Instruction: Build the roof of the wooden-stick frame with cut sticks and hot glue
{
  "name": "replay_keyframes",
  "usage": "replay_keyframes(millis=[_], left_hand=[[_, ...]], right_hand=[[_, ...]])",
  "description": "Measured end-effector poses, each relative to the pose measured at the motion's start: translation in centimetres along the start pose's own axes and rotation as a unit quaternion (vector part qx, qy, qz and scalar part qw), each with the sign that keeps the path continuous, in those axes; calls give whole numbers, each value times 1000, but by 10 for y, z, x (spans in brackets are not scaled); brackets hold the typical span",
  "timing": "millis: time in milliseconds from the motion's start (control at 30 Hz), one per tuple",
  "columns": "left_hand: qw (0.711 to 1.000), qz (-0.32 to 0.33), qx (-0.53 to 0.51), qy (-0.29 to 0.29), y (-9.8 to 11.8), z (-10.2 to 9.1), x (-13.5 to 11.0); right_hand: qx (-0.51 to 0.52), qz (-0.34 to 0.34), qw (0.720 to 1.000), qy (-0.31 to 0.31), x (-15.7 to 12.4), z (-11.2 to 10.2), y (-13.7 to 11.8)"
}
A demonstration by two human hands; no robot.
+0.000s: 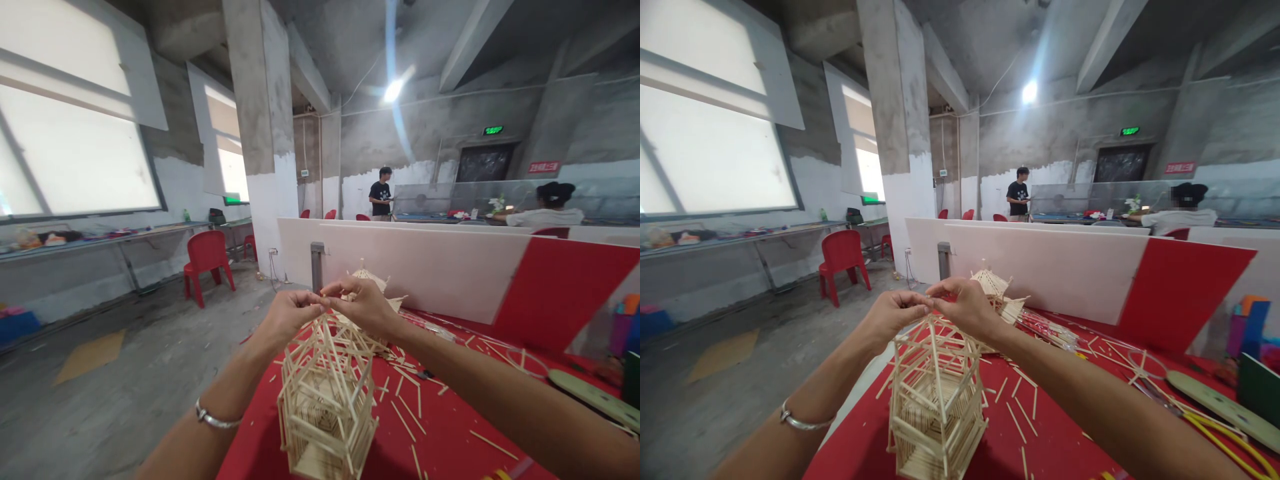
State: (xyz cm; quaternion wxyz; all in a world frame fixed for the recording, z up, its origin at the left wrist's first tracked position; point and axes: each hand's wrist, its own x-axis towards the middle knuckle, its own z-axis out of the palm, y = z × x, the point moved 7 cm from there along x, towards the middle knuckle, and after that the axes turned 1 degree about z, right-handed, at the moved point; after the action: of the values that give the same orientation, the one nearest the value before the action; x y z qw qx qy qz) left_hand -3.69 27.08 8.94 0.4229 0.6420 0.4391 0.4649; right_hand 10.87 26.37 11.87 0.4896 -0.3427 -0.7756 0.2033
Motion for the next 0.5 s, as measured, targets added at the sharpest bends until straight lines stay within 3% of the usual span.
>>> replay_keyframes(millis=[500], left_hand=[[1000, -1, 17, -23, -7, -3, -1]], right_hand=[[4, -2, 1000, 3, -2, 0, 1]])
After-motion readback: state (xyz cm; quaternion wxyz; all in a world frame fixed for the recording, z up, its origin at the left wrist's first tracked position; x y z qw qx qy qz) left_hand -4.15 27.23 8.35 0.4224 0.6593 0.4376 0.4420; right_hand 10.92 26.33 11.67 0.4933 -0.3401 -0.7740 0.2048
